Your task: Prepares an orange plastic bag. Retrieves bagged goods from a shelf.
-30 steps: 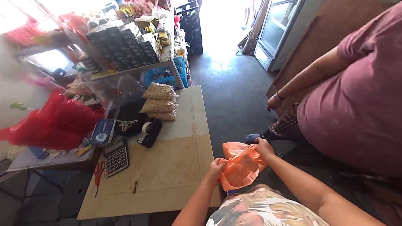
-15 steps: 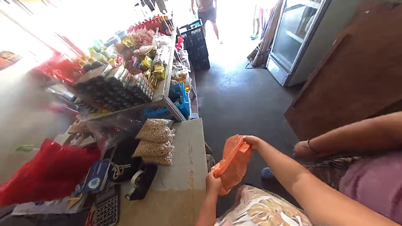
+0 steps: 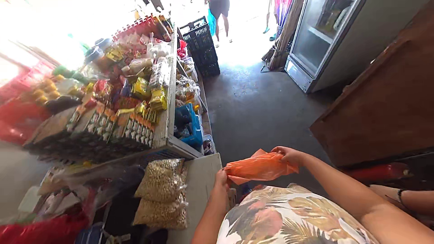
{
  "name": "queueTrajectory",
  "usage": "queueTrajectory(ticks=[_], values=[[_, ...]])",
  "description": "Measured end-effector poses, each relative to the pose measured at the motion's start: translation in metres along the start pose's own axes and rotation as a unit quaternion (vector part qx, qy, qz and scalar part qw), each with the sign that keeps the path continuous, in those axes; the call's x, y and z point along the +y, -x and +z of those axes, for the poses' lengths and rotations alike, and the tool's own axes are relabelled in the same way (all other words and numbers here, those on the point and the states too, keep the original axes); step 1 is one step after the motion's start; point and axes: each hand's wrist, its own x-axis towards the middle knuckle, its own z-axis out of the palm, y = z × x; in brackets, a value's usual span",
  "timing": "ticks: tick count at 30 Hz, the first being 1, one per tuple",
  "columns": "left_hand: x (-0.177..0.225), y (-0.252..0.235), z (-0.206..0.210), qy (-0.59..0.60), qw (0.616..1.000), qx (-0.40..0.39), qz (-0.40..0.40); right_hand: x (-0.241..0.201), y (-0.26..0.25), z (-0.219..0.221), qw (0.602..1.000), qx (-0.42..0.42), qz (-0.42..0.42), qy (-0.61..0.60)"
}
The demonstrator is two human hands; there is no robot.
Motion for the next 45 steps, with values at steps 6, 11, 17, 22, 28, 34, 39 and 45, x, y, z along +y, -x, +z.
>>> queueTrajectory(ticks=[6,11,17,22,28,34,39,45], values=[[0.082,-0.051,0.089,-0.158,0.942,-0.289,-0.057,0.008,-0.015,-0.067,0.934,0.308,0.179,-0.019],[0.145,-0.108,0.169,-0.158,0.883,-0.433,-0.086,0.050,-0.064,-0.123,0.867,0.350,0.292,-0.204],[0.231,-0.201,0.244,-0.143,0.933,-0.329,0.013,-0.017,-0.178,-0.227,0.790,0.317,0.170,-0.497],[0.323,-0.255,0.245,-0.256,0.939,-0.124,0.192,-0.136,-0.278,-0.322,0.798,0.236,0.053,-0.552],[0.375,-0.317,0.211,-0.361,0.907,0.147,0.160,-0.295,-0.392,-0.354,0.929,-0.029,-0.029,-0.367],[0.443,-0.408,0.189,-0.393,0.894,0.191,0.100,-0.398,-0.495,-0.369,0.979,-0.078,-0.179,-0.056],[0.536,-0.450,0.223,-0.385,0.908,0.119,0.114,-0.434,-0.550,-0.420,0.904,0.031,-0.400,0.147],[0.588,-0.492,0.260,-0.269,0.943,0.166,0.101,-0.469,-0.626,-0.469,0.880,-0.048,-0.378,0.283]])
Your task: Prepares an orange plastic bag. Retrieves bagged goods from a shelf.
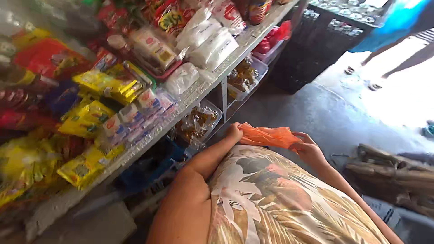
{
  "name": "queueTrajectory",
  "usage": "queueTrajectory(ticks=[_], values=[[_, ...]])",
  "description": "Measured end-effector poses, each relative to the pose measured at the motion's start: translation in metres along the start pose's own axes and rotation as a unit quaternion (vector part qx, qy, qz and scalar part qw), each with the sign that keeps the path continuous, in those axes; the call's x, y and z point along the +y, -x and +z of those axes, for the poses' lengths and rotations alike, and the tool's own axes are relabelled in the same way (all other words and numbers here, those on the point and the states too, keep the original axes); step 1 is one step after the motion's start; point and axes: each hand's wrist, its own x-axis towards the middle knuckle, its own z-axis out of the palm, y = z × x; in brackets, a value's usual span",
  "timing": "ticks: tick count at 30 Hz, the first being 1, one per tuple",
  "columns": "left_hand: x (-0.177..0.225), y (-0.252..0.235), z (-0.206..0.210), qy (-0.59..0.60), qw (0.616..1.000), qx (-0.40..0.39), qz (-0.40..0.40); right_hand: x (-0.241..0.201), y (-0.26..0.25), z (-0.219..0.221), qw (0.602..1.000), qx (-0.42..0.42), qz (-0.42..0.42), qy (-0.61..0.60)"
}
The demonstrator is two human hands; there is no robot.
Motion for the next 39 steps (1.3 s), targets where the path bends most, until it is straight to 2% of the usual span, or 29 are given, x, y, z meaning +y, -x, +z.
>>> queueTrajectory(ticks=[3,6,8,11,13,15,18,20,25,27,33,39], values=[[-0.004,-0.020,0.008,0.077,0.990,0.095,-0.076,0.025,-0.057,-0.030,0.992,-0.090,0.016,0.089],[-0.010,-0.021,0.030,0.148,0.965,0.168,-0.136,0.029,-0.110,-0.051,0.967,-0.193,0.010,0.165],[-0.010,-0.014,0.055,0.165,0.963,0.149,-0.152,0.027,-0.141,-0.058,0.940,-0.265,-0.028,0.211],[-0.002,0.003,0.075,0.199,0.964,0.072,-0.161,0.018,-0.180,-0.058,0.911,-0.333,-0.086,0.226],[0.006,0.018,0.079,0.240,0.950,0.136,-0.147,0.006,-0.197,-0.053,0.889,-0.374,-0.113,0.237],[0.012,0.029,0.072,0.234,0.930,0.248,-0.140,-0.002,-0.210,-0.042,0.872,-0.402,-0.137,0.242],[0.015,0.033,0.045,0.145,0.896,0.397,-0.138,-0.019,-0.217,-0.021,0.869,-0.407,-0.145,0.242],[0.016,0.026,0.019,0.092,0.878,0.440,-0.161,-0.032,-0.213,-0.011,0.874,-0.404,-0.136,0.233],[0.008,-0.026,-0.037,0.161,0.844,0.421,-0.292,-0.045,-0.197,0.000,0.877,-0.416,-0.095,0.220],[-0.001,-0.046,-0.050,0.169,0.832,0.427,-0.311,-0.044,-0.191,0.001,0.887,-0.405,-0.080,0.208],[-0.011,-0.070,-0.076,0.081,0.865,0.391,-0.302,-0.040,-0.184,-0.006,0.916,-0.356,-0.022,0.185],[-0.023,-0.059,-0.086,0.139,0.854,0.431,-0.256,-0.037,-0.182,-0.007,0.928,-0.332,0.029,0.168]])
